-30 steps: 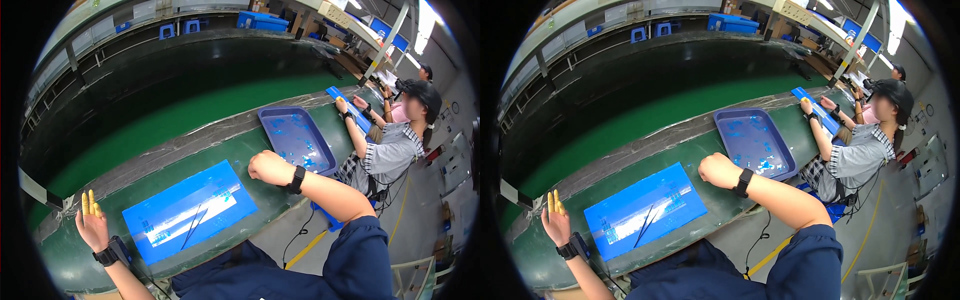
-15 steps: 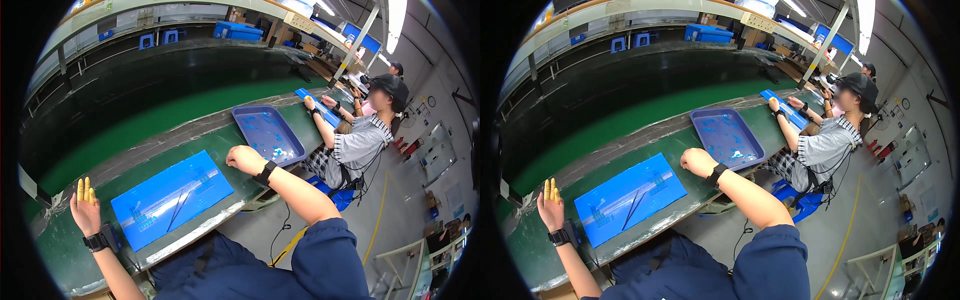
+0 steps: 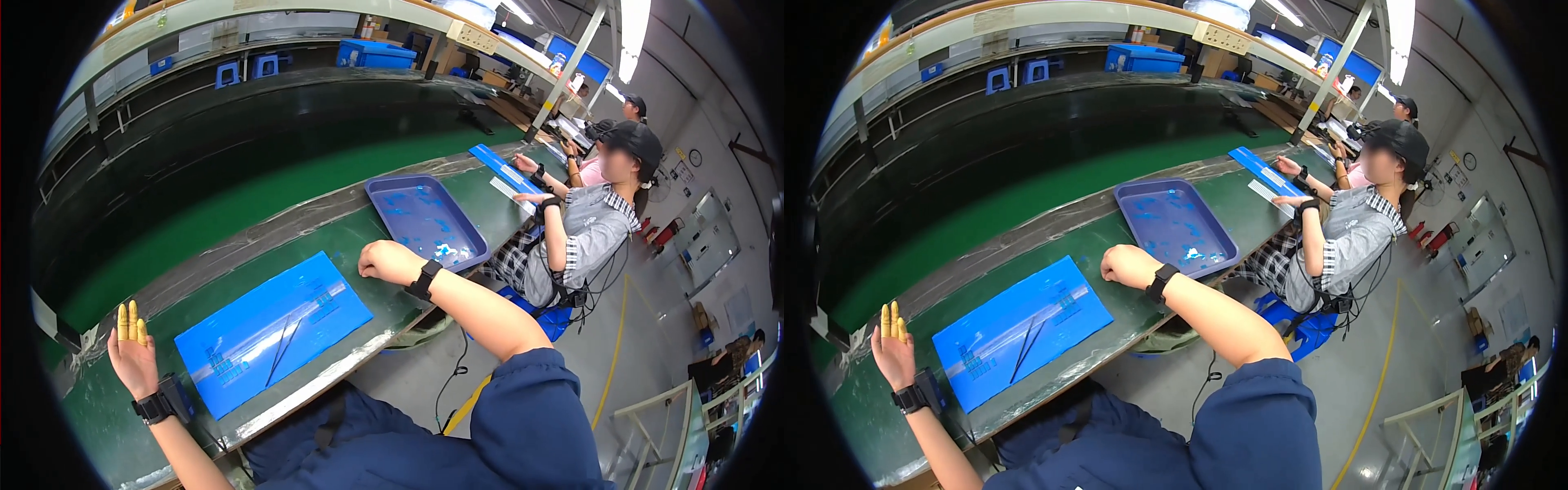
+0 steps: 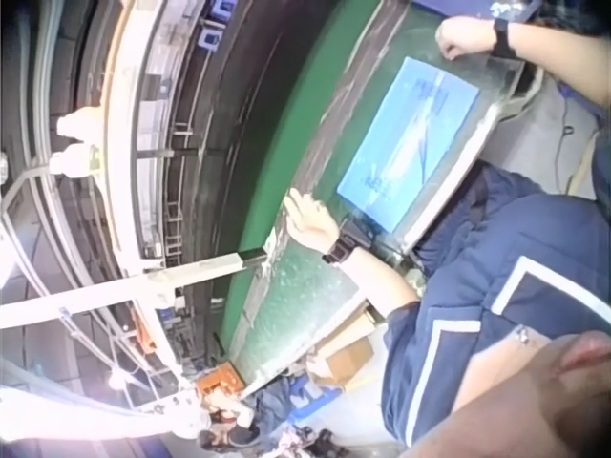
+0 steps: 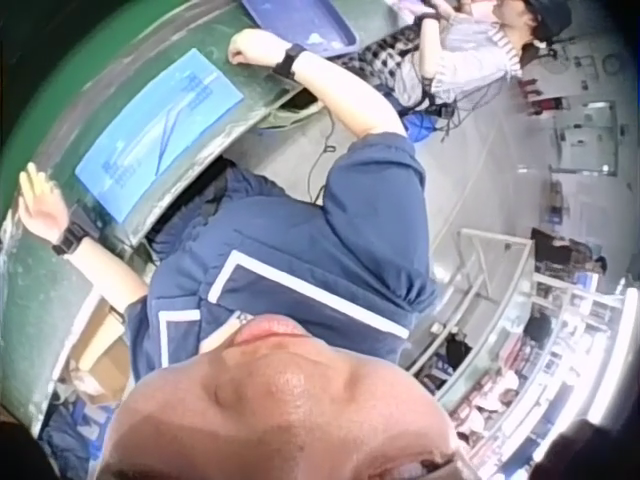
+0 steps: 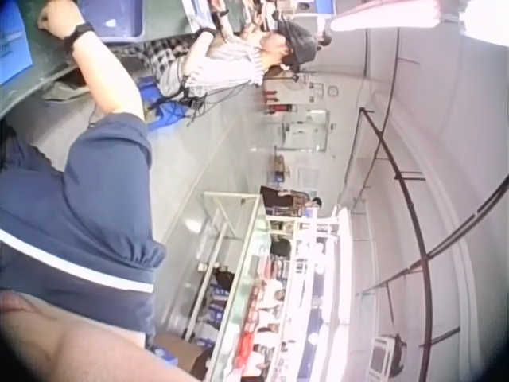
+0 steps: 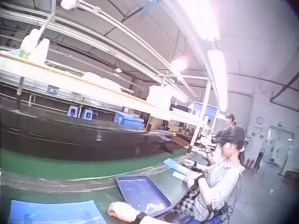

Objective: The recorder is assembling an electronic component, specifically placing small parts onto a circuit board or casing using tweezers and yellow finger cots.

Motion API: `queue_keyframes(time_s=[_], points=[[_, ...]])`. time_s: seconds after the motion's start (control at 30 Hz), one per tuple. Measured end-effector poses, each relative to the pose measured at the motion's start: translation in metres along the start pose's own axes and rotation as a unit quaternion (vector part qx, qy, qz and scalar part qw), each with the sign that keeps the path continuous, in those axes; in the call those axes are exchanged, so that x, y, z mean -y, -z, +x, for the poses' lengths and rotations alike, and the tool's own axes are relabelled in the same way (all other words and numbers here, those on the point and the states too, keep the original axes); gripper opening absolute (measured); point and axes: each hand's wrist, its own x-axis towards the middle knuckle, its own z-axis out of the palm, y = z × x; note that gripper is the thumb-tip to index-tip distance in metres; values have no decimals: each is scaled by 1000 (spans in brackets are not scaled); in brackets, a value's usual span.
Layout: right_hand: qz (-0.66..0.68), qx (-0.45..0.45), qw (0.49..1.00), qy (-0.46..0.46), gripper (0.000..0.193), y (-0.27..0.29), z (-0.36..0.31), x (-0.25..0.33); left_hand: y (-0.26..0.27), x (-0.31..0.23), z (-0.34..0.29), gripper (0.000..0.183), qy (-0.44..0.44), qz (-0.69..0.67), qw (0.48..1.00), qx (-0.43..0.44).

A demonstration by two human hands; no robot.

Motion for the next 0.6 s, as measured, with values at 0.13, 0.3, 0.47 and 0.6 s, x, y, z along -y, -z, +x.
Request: queue_keyframes(time_s=[0.13, 0.3, 0.47, 0.6], points=[[3, 8, 1000, -3, 9, 3, -3, -1, 0, 2, 2, 47, 0, 0, 1000, 3], [27, -26, 999, -3, 13, 0, -10, -1, 2, 3, 2, 46, 5, -1, 1000, 8], [30, -29, 999, -2, 12, 0, -12, -4, 0, 3, 2, 46, 9, 1, 1000, 4], [29, -36, 999, -2, 11, -3, -12, -6, 1, 4, 3, 46, 10, 5, 1000, -1]])
